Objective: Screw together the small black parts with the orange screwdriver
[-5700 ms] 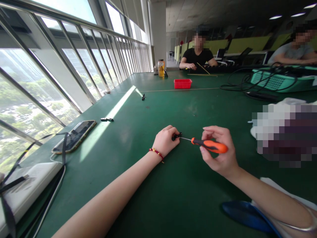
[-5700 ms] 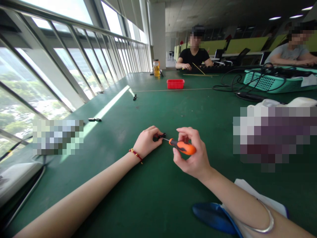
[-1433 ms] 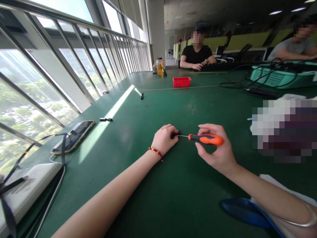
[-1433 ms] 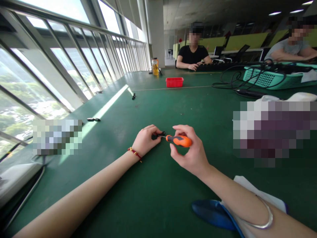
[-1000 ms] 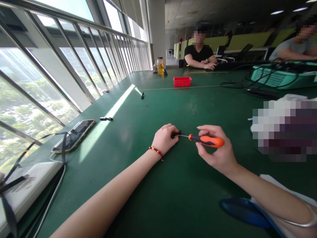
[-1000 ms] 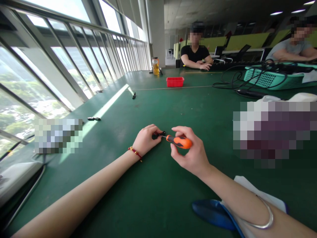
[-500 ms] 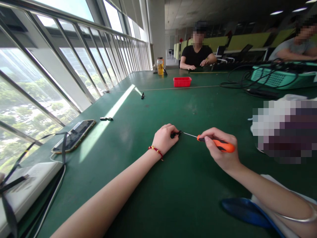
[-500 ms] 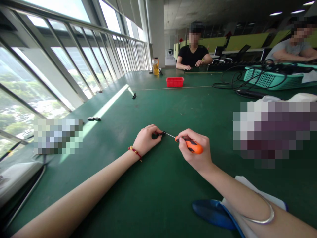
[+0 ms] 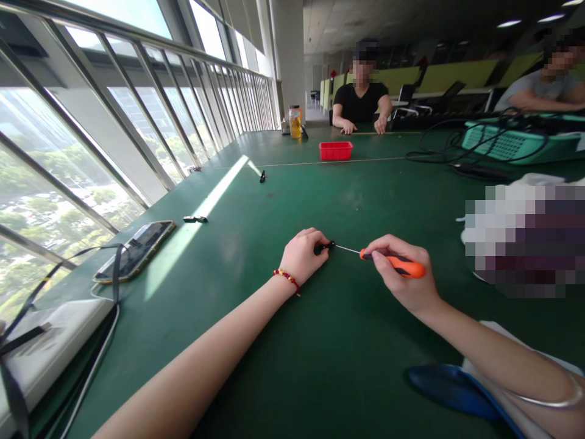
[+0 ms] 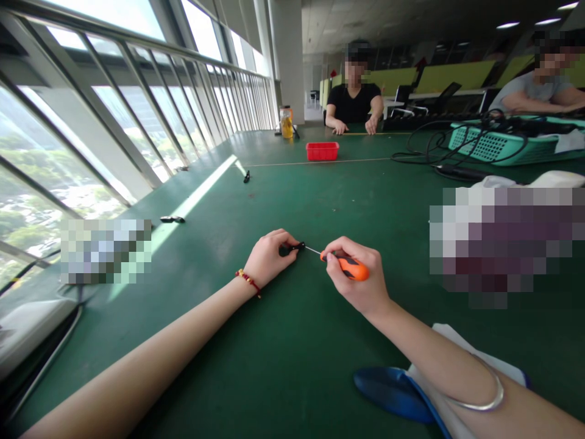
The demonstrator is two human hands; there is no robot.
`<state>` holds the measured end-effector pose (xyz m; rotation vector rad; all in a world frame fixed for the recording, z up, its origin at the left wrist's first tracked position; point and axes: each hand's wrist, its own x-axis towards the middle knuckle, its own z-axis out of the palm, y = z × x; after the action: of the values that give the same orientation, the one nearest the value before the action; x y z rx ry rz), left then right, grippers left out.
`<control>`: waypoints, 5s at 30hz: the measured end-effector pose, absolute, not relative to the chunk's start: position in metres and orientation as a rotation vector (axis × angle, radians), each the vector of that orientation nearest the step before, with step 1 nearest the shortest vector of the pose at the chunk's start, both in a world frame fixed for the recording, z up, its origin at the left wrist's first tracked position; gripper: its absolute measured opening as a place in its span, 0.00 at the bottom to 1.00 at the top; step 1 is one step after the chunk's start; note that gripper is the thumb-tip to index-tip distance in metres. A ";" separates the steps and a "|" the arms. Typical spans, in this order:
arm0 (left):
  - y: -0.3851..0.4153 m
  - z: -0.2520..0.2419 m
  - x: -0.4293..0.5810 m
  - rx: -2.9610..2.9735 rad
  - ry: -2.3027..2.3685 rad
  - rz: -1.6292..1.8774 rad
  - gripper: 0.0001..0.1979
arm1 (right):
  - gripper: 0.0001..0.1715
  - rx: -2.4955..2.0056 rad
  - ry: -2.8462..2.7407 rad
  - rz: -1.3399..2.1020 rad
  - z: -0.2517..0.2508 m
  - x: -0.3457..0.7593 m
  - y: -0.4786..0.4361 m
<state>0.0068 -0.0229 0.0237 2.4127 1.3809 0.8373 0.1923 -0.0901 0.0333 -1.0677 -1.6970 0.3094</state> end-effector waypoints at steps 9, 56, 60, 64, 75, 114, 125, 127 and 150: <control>-0.026 0.027 0.008 2.441 1.395 0.808 0.04 | 0.06 -1.075 -1.691 0.295 0.034 0.193 -0.090; -0.024 0.025 0.007 2.459 1.348 0.819 0.05 | 0.12 -1.059 -1.614 0.258 0.037 0.189 -0.089; -0.023 0.025 0.006 2.469 1.335 0.823 0.05 | 0.04 -1.109 -1.681 0.240 0.040 0.189 -0.093; -0.023 0.024 0.006 2.453 1.350 0.824 0.05 | 0.09 -1.111 -1.636 0.221 0.039 0.188 -0.092; -0.023 0.024 0.006 2.464 1.335 0.825 0.05 | 0.14 -1.121 -1.597 0.239 0.035 0.189 -0.091; -0.022 0.024 0.007 2.481 1.327 0.831 0.05 | 0.09 -1.120 -1.665 0.275 0.036 0.190 -0.092; -0.022 0.024 0.007 2.481 1.324 0.829 0.05 | 0.20 -1.090 -1.588 0.267 0.036 0.190 -0.088; -0.023 0.024 0.007 2.483 1.327 0.828 0.05 | 0.11 -1.135 -1.642 0.260 0.038 0.189 -0.090; -0.024 0.026 0.007 2.491 1.346 0.813 0.05 | 0.14 -1.059 -1.617 0.271 0.037 0.188 -0.092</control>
<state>0.0074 -0.0244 0.0262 2.4907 1.3459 0.8128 0.1882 -0.0916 0.0373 -1.0587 -1.6171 0.2706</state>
